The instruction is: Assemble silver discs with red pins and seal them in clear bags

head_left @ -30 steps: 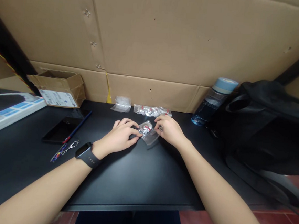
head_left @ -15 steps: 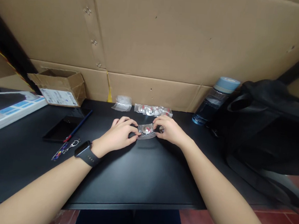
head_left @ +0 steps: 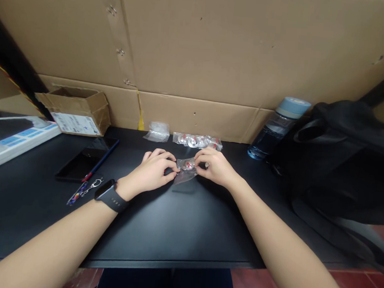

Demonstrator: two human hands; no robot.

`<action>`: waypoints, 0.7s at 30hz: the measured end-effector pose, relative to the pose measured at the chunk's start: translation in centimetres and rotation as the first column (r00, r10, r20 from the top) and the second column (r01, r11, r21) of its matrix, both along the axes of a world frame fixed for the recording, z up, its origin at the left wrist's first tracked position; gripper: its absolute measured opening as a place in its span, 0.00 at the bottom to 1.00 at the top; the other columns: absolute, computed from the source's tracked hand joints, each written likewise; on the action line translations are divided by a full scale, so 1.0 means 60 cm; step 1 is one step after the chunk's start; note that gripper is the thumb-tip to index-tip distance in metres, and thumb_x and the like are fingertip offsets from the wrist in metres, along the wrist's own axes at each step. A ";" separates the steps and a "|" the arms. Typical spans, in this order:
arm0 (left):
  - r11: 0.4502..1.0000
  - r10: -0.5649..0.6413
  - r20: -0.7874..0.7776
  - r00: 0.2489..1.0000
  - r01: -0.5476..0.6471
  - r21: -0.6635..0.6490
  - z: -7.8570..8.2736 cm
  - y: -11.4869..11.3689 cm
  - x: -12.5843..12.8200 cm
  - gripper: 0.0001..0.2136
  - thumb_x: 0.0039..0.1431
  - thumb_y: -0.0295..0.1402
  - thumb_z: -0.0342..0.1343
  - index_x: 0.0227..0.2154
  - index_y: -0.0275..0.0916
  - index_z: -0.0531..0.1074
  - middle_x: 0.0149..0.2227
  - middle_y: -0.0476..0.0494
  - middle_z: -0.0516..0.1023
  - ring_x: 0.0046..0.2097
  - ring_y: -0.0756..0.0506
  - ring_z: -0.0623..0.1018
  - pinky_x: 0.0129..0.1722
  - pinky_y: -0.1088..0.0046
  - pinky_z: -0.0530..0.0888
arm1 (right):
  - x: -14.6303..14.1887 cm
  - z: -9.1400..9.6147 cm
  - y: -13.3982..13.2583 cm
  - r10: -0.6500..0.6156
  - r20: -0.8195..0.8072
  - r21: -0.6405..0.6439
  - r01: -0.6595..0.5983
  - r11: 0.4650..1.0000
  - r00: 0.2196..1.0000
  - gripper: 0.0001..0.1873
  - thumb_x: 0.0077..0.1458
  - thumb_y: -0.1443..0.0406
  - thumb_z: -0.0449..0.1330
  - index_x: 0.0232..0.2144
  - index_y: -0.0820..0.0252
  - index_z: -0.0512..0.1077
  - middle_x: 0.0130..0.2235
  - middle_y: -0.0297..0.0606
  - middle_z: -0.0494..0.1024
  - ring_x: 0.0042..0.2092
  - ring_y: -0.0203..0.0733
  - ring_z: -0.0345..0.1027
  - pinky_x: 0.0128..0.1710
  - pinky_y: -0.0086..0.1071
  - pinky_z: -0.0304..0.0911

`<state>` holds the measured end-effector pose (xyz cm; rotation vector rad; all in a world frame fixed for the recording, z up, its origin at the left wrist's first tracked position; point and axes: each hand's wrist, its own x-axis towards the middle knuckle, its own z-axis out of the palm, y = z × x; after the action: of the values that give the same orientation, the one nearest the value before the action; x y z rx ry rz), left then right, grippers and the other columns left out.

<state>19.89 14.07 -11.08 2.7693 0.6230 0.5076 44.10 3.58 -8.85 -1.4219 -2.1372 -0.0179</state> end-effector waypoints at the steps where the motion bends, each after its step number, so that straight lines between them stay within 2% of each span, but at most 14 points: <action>1: 1.000 0.001 -0.004 1.000 -0.001 -0.002 0.001 0.000 -0.001 0.07 0.65 0.39 0.58 0.39 0.51 0.81 0.53 0.47 0.77 0.58 0.35 0.67 0.54 0.51 0.60 | -0.001 0.001 -0.001 0.005 0.000 0.000 -0.005 1.000 1.000 0.08 0.52 0.74 0.65 0.30 0.57 0.78 0.40 0.37 0.79 0.44 0.43 0.71 0.47 0.37 0.67; 7: 1.000 0.014 -0.003 1.000 -0.014 -0.006 0.001 -0.002 0.001 0.07 0.65 0.40 0.57 0.38 0.50 0.80 0.53 0.47 0.76 0.58 0.35 0.67 0.53 0.52 0.60 | 0.000 0.012 -0.006 0.028 0.027 -0.020 -0.028 0.999 0.999 0.08 0.51 0.74 0.65 0.27 0.57 0.77 0.41 0.36 0.79 0.44 0.43 0.70 0.46 0.36 0.66; 13: 1.000 0.000 -0.014 1.000 0.000 -0.001 0.002 -0.010 0.006 0.06 0.64 0.38 0.57 0.37 0.49 0.79 0.53 0.47 0.76 0.58 0.35 0.67 0.53 0.52 0.61 | 0.007 0.019 -0.011 -0.033 0.109 -0.084 0.043 0.996 0.993 0.08 0.48 0.75 0.66 0.24 0.58 0.76 0.41 0.37 0.79 0.44 0.44 0.69 0.45 0.36 0.65; 17: 1.000 -0.017 -0.014 1.000 0.017 0.014 0.005 -0.012 0.002 0.07 0.63 0.37 0.56 0.40 0.50 0.80 0.54 0.48 0.76 0.58 0.35 0.67 0.53 0.52 0.61 | 0.012 0.020 -0.014 -0.037 0.109 -0.122 0.050 0.991 0.993 0.09 0.49 0.75 0.65 0.26 0.57 0.77 0.44 0.37 0.79 0.46 0.45 0.70 0.47 0.37 0.66; 21: 0.999 -0.047 0.004 0.999 0.047 0.011 0.006 -0.012 -0.004 0.09 0.60 0.38 0.60 0.42 0.50 0.79 0.55 0.47 0.75 0.59 0.35 0.66 0.54 0.51 0.61 | 0.017 0.024 -0.019 -0.049 0.107 -0.163 0.066 0.985 0.993 0.09 0.48 0.76 0.65 0.30 0.57 0.77 0.47 0.39 0.78 0.48 0.46 0.71 0.51 0.39 0.66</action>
<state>19.66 13.32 -10.75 2.7848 0.5541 0.5086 45.12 2.46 -7.43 -1.6094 -2.2236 0.0683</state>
